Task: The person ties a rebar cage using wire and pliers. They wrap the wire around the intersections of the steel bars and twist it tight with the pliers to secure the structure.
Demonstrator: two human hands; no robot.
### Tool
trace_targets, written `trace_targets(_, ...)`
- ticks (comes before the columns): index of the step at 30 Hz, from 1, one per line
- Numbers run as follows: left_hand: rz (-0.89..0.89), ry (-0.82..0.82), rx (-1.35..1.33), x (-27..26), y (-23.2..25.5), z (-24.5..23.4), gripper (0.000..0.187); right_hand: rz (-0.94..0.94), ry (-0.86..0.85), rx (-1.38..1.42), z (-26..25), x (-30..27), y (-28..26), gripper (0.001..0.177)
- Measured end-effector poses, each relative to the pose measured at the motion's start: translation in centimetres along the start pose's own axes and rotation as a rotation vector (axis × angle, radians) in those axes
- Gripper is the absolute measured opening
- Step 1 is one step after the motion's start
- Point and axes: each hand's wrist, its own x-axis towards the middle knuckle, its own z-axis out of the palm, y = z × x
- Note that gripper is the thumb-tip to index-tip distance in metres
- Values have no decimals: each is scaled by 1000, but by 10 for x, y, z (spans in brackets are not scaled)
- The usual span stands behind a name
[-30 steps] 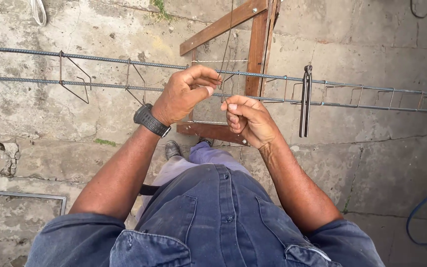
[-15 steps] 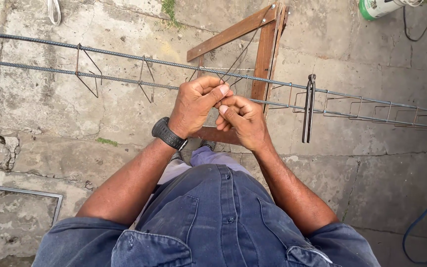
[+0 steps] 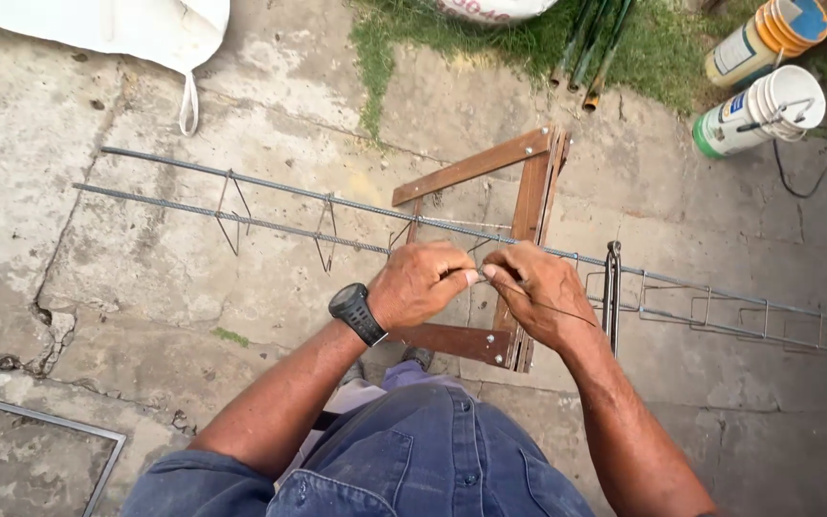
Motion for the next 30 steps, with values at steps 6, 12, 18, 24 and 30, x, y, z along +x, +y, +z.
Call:
trace_targets(6, 55, 4, 96, -5, -2, 1, 13, 217, -100, 700, 38, -8, 44, 15)
trace_targets(12, 132, -96, 253, -2, -11, 5, 14, 288, -102, 1160, 61, -20, 55, 19)
trace_targets(18, 320, -198, 356, 1, -23, 11, 23, 401, -113, 1257, 68, -41, 60, 19)
trace_targets(24, 224, -288, 167, -7, -3, 9, 25, 476, -118, 1442, 80, -58, 69, 18)
trace_targets(30, 98, -63, 273, -12, -19, 24, 31, 449, -35, 1469, 85, -52, 53, 24)
